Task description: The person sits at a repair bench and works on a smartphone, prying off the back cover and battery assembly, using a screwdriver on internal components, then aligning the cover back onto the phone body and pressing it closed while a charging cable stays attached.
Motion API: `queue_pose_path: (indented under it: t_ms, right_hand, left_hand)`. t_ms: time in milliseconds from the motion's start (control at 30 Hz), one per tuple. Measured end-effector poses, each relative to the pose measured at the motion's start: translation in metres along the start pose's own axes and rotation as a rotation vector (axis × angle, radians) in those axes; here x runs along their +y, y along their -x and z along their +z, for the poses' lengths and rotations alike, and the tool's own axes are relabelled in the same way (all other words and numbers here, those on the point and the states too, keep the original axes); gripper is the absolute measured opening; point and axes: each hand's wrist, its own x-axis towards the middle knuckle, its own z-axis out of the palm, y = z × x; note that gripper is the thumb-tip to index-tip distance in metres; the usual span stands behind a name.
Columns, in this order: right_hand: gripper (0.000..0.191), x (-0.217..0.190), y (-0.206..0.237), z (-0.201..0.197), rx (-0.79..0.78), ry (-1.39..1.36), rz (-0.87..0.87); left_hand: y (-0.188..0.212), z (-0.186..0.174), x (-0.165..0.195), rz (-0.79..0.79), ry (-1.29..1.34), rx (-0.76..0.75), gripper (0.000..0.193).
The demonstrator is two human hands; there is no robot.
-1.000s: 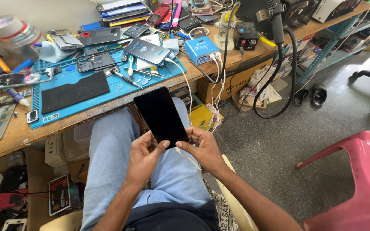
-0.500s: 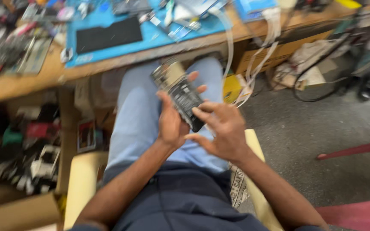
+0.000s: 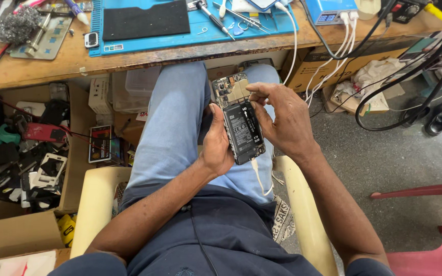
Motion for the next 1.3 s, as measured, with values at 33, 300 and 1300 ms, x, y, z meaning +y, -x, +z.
queue_pose_path:
  t_ms: [33,300,1300]
  right_hand:
    - [0.039,-0.001,-0.001,0.0,-0.008,0.02,-0.011]
    - [0.042,-0.007,0.0,0.002,-0.022,0.117,-0.051]
    - [0.041,0.006,0.005,0.004,-0.033,-0.293,0.286]
  left_hand:
    - [0.0,-0.001,-0.001,-0.003,-0.009,-0.004,0.077]
    - [0.002,-0.005,-0.004,-0.03,-0.023,-0.006,0.071]
    - [0.001,0.003,0.003,-0.14,-0.101,0.012,0.08]
